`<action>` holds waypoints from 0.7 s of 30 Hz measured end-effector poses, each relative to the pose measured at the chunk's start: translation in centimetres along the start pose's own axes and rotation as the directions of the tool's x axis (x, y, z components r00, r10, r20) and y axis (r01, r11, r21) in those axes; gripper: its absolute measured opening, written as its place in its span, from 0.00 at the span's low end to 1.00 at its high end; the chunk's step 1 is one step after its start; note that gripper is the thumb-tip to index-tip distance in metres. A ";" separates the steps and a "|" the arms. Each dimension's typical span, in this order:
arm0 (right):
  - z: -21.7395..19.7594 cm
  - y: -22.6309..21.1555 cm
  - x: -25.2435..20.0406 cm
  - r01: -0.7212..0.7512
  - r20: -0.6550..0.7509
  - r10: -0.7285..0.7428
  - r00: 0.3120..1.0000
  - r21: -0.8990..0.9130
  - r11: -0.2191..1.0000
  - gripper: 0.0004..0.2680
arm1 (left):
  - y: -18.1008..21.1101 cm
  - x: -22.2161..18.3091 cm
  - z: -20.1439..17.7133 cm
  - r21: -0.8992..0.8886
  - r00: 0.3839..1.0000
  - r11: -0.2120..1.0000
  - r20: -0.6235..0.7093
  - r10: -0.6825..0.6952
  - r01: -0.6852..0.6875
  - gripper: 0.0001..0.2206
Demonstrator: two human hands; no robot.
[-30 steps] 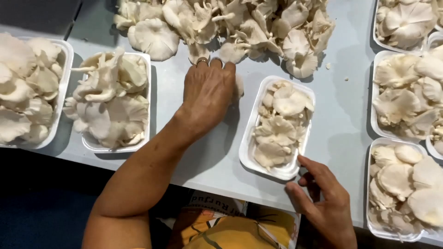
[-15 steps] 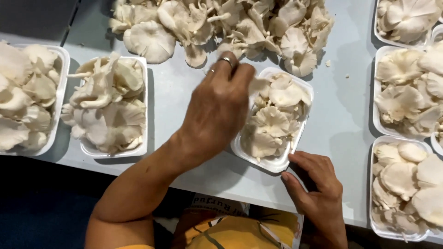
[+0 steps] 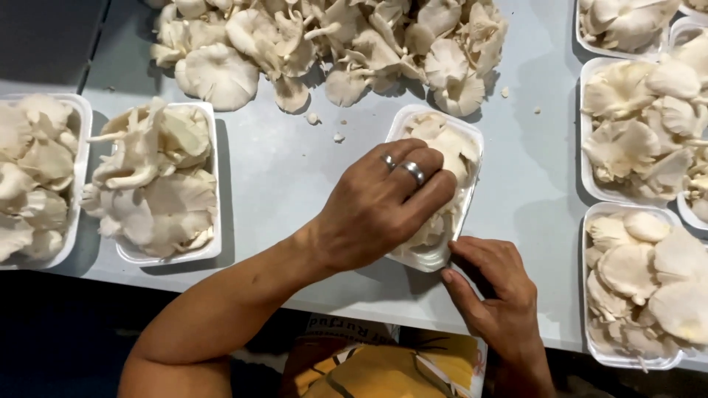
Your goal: Sorting and packing oyster mushrooms from a large pile into individual styrofoam trays.
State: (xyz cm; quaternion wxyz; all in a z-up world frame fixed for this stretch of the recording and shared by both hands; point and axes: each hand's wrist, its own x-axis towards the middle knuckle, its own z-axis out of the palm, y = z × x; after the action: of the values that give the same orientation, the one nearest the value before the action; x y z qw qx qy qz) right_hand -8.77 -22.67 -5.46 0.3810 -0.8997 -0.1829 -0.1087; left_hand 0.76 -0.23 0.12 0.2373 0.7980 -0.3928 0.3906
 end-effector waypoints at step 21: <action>-0.1 -0.2 -0.3 -0.069 -0.007 0.070 0.998 0.056 0.996 0.14 | -1.9 -2.0 1.7 0.087 0.908 0.918 0.136 -0.396 0.387 0.07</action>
State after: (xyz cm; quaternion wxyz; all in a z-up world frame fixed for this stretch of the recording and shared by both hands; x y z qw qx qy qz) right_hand -9.10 -22.68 -5.38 0.4105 -0.8940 -0.1528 -0.0944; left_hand 2.23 0.57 -2.59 0.2570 0.8943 -0.2300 0.2850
